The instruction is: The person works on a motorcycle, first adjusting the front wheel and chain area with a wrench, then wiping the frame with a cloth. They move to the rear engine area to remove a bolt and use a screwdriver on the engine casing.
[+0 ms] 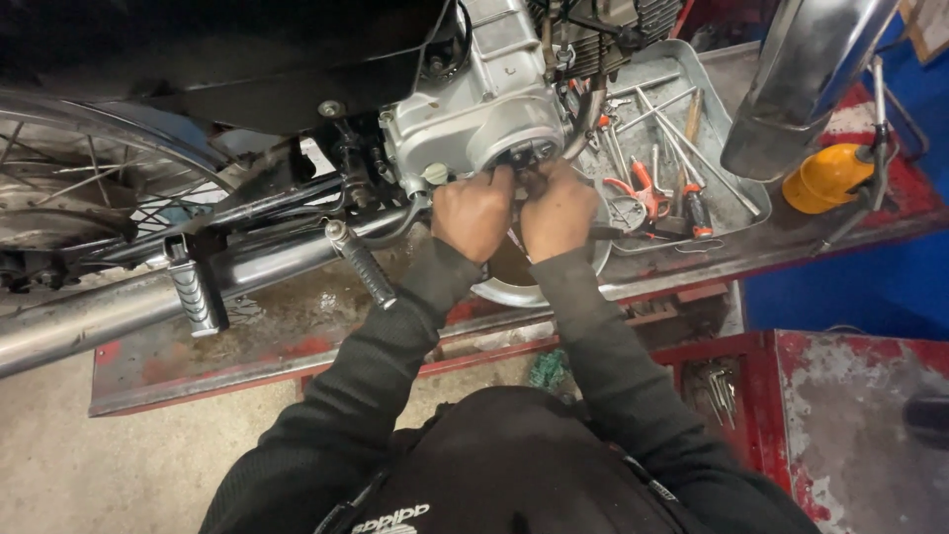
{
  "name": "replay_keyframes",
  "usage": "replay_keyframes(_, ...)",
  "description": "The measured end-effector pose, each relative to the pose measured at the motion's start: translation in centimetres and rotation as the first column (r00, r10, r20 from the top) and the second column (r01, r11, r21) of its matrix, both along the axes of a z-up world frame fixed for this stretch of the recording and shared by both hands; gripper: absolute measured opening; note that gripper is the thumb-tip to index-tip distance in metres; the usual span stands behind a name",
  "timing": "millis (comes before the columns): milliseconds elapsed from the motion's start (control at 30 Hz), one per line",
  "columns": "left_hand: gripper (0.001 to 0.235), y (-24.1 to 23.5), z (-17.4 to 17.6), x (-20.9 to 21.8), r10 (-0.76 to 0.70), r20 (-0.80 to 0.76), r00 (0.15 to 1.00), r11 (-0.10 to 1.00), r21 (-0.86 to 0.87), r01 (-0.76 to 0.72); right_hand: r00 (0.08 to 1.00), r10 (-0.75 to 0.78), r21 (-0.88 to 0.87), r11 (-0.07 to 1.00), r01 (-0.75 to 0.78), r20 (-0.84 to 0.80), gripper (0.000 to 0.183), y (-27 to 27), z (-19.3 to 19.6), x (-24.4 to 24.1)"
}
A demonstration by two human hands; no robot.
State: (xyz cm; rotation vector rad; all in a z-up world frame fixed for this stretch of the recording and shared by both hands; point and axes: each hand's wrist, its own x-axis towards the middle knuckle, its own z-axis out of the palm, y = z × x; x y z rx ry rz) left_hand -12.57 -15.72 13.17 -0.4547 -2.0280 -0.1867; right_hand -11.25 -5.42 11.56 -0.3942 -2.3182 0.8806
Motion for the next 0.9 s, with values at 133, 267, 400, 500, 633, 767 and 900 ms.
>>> replay_keyframes(133,0.016,-0.1,-0.4,-0.2,0.009,0.007,1.0,1.0,-0.011,-0.009,0.996,0.029,0.025,0.999,-0.027,-0.081,0.006,0.5,-0.8,-0.3)
replay_keyframes(267,0.013,-0.4,0.0,-0.1,-0.02,0.073,0.997,0.995,-0.097,0.027,0.992,0.064,-0.02,0.998,-0.066,-0.106,0.005,0.8,-0.8,-0.1)
replay_keyframes(400,0.009,-0.3,-1.2,-0.6,-0.039,0.157,0.987,0.99,-0.131,0.06,0.992,0.085,-0.005,0.996,-0.085,-0.09,0.004,1.0,-0.5,0.1)
replay_keyframes(500,0.008,-0.2,-1.3,-0.7,-0.023,0.164,0.986,0.99,-0.133,0.045,0.99,0.094,-0.029,0.995,-0.097,-0.109,0.004,1.0,0.0,0.4)
replay_keyframes(633,0.008,-0.2,-1.5,-0.6,-0.032,0.175,0.984,0.989,-0.138,0.056,0.975,0.136,-0.015,0.99,-0.141,-0.174,0.001,1.0,0.7,0.7)
replay_keyframes(767,0.009,-0.1,-1.2,-0.4,0.015,0.151,0.988,0.988,-0.153,0.009,0.96,0.197,-0.038,0.977,-0.208,-0.2,0.002,1.2,0.3,0.6)
replay_keyframes(900,0.009,0.1,-0.5,0.0,0.02,0.137,0.99,0.991,-0.131,-0.002,0.965,0.183,-0.005,0.982,-0.188,-0.189,0.002,1.2,0.1,0.4)
